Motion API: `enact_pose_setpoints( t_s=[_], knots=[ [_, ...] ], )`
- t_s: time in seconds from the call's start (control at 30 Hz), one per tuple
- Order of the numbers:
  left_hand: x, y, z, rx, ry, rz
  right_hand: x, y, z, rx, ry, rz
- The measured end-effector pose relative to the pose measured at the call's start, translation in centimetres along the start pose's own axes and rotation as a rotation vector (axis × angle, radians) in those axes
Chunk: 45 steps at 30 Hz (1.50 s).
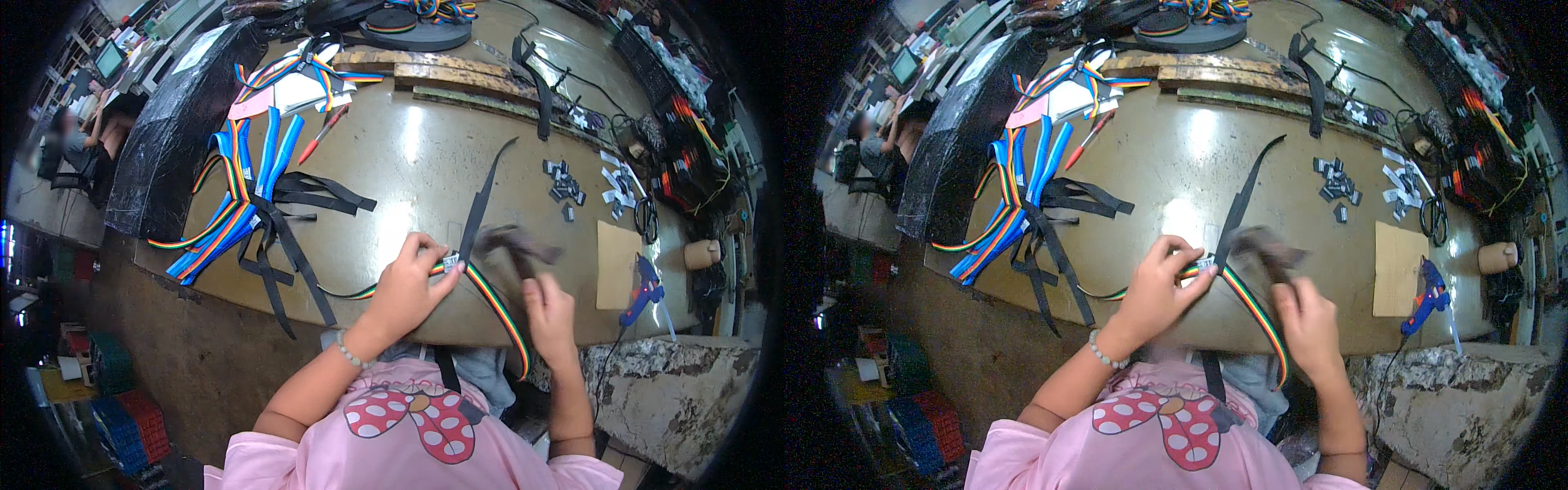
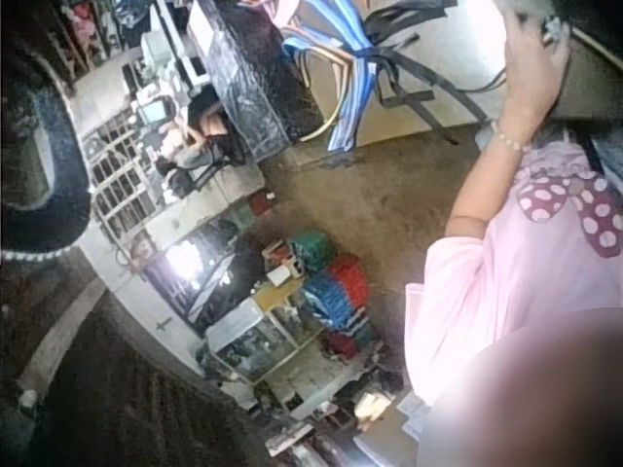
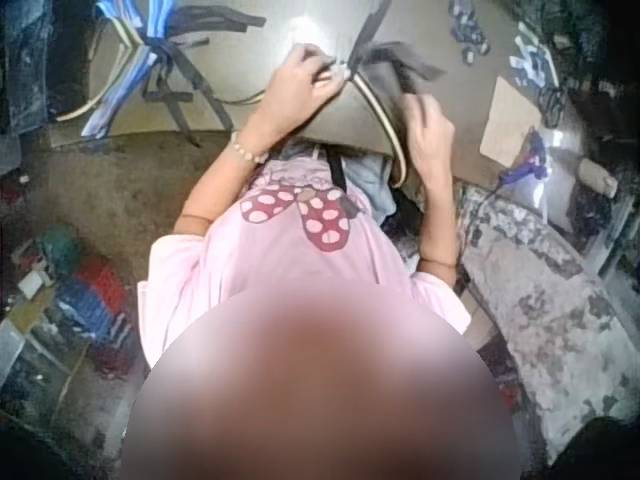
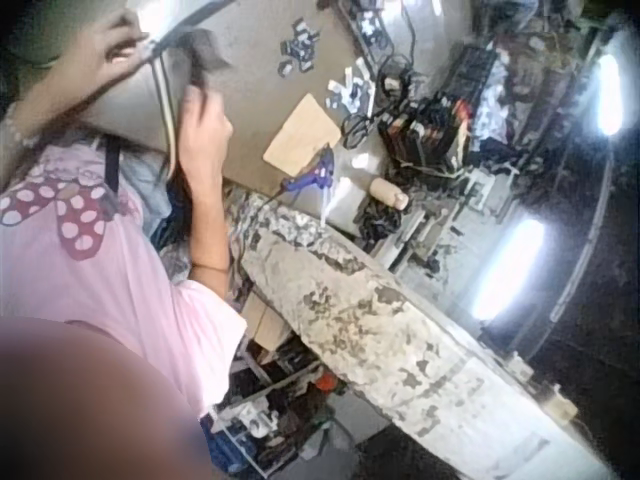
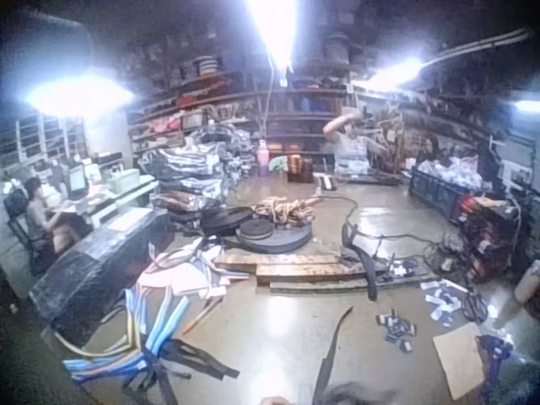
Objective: The person repeatedly applies hot glue to a black strap and attaches small rectangular pieces, then presses them in place. They handle multiple rainbow-colored and black straps, aligning and gluing components one at a time on a cluttered workbench.
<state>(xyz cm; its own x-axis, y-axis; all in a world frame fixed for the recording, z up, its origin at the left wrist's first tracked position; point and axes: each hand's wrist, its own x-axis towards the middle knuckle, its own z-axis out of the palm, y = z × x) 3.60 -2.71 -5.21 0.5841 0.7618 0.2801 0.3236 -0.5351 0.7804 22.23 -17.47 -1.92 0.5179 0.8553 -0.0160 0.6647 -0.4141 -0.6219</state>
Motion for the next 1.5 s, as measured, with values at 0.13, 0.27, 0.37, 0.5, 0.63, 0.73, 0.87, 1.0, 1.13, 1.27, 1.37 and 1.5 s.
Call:
enact_pose_setpoints(
  t_s=[0.13, 0.27, 0.37, 0.5, 0.63, 0.73, 0.87, 1.0, 1.13, 1.27, 1.37, 1.5],
  knots=[
    [0.6, 1.7, -0.3, 0.226, -0.022, 0.15, 0.3, 3.7, -1.0, -0.06, 0.438, 0.18],
    [4.7, 2.7, -1.7, 0.026, -0.309, 0.029, -0.2, 5.9, -1.5, -0.292, 0.541, 0.254],
    [11.7, 1.7, -5.8, -0.181, -0.425, -0.003, -0.4, 6.0, -0.9, -0.391, 0.488, 0.199],
    [22.5, -1.1, -18.3, -0.163, -0.201, 0.17, -0.3, 5.8, -0.4, -0.57, 0.523, 0.014],
    [31.1, -5.8, -26.7, 0.22, 0.166, 0.1, 0.0, 5.7, -0.3, -0.628, 0.535, -0.011],
    [32.8, -7.6, -21.4, 0.071, 0.28, 0.133, 0.2, 5.6, -0.1, -0.648, 0.539, -0.006],
    [30.7, -5.3, -0.8, -0.088, -0.207, 0.097, 0.4, 5.5, -0.1, -0.677, 0.537, -0.036],
    [29.5, -1.0, 13.8, 0.218, -0.227, 0.153, 0.3, 5.8, -0.3, -0.647, 0.525, -0.072],
    [29.4, 0.2, 15.7, 0.186, -0.129, 0.137, 0.1, 6.2, -0.1, -0.606, 0.548, -0.109],
    [28.3, 0.1, 10.2, 0.044, -0.139, 0.095, 0.2, 6.0, -0.3, -0.613, 0.49, -0.033],
    [24.1, 0.4, 4.4, -0.244, -0.225, 0.011, 0.6, 5.0, -1.0, -0.653, 0.45, 0.007],
    [12.6, 1.8, -1.1, -0.392, -0.306, -0.285, 1.5, 1.1, -0.5, -0.294, 0.514, -0.267]
  ],
)
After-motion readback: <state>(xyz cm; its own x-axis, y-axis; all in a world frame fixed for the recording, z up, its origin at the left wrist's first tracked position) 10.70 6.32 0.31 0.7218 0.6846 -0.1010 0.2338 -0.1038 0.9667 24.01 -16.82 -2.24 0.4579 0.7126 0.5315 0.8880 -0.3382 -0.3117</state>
